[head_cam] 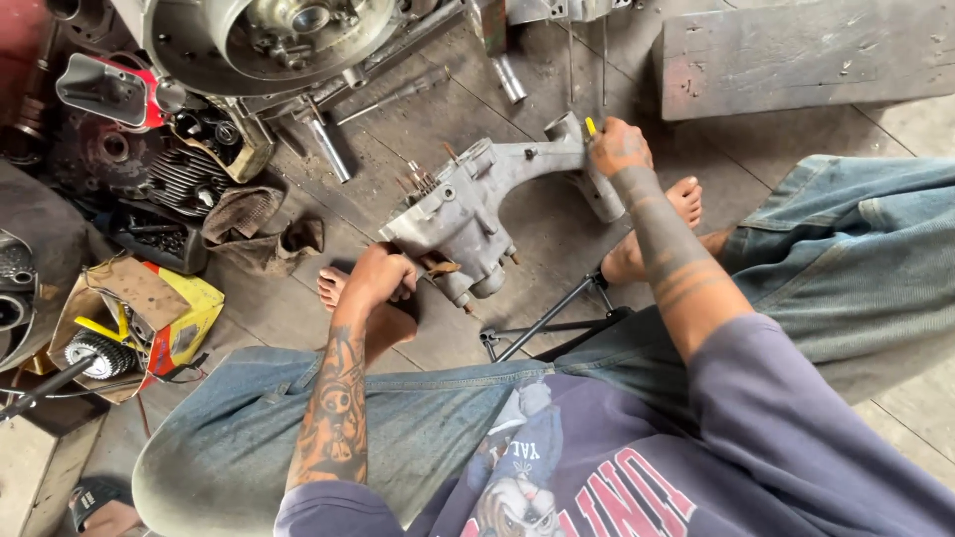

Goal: The person is using a small brush to clean dirt and grime from a motorcycle engine casing.

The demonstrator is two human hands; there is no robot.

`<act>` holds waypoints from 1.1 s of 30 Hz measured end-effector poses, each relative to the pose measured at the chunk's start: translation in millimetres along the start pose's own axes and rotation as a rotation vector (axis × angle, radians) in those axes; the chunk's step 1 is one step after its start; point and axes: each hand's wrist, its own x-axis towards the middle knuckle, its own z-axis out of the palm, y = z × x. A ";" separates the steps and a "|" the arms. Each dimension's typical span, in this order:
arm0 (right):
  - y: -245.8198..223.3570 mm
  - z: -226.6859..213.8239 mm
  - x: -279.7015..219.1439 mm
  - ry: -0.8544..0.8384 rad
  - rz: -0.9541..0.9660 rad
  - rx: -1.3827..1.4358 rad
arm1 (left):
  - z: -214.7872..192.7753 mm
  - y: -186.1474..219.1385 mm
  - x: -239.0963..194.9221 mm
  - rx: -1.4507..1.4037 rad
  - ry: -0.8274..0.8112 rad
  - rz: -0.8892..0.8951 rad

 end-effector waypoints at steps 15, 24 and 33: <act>-8.4 -6.7 -10.0 0.006 -0.092 -0.061 | -0.9 -4.9 10.7 0.023 -0.023 -0.069; -7.0 -10.2 -6.1 0.034 -0.102 -0.095 | -2.4 3.4 0.6 0.023 -0.002 -0.060; 1.0 -2.0 8.1 0.075 -0.127 -0.050 | -1.2 -0.2 2.0 0.061 -0.005 -0.082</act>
